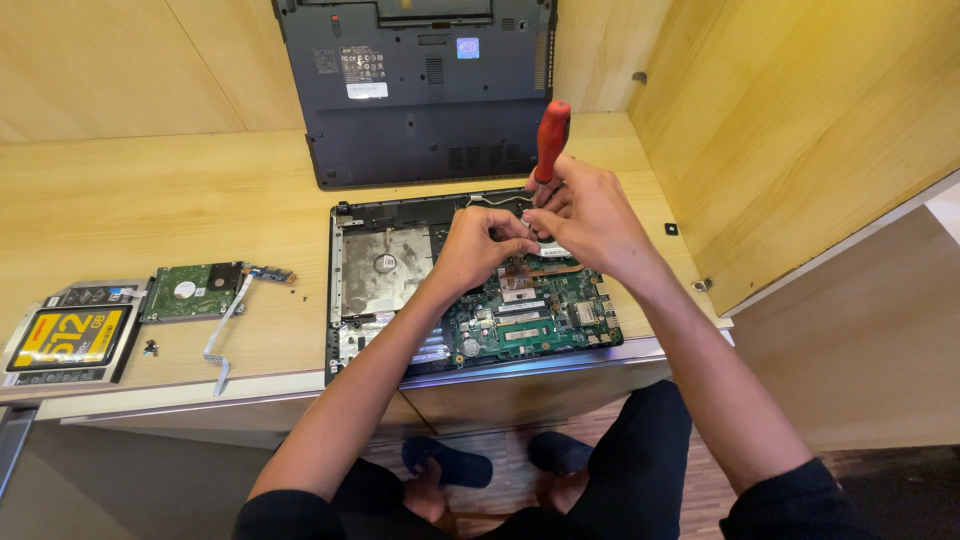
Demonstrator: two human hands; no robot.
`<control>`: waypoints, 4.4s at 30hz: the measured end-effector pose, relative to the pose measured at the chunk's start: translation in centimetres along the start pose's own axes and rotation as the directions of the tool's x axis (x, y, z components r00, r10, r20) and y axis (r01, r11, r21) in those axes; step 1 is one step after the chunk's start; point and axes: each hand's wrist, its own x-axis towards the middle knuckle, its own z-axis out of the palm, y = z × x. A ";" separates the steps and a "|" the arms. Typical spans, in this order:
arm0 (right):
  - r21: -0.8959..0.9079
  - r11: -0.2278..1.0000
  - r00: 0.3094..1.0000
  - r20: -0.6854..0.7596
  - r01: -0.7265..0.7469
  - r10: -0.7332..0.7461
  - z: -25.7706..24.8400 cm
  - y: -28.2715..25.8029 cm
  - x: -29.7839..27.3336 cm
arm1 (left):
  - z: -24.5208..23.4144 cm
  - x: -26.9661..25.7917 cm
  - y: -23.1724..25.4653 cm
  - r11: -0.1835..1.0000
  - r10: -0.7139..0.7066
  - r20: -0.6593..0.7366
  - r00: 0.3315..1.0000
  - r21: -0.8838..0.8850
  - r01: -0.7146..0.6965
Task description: The person is repairing a laptop by installing a cooling fan onto the motherboard. They use a screwdriver to secure the fan and a toothbrush to clean dust from the internal components.
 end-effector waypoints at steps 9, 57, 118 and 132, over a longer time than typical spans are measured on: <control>-0.118 0.993 0.999 -0.047 -0.024 0.019 0.5 -1.7 -0.3 | -0.4 -0.8 0.3 0.999 0.033 0.067 0.997 -0.023 -0.032; -0.749 0.500 0.900 -0.349 -0.435 0.260 -5.4 15.0 -4.8 | -12.8 -18.0 4.3 0.848 -0.039 -0.496 0.868 0.443 0.291; -0.101 0.995 0.903 -0.429 -0.017 -0.028 2.4 6.9 -7.5 | 0.6 -8.5 3.7 0.986 -0.127 -0.278 0.952 0.068 0.151; -0.102 0.993 0.903 -0.430 -0.055 0.006 2.4 7.4 -7.7 | 0.6 -8.6 4.1 0.986 -0.108 -0.279 0.954 0.090 0.138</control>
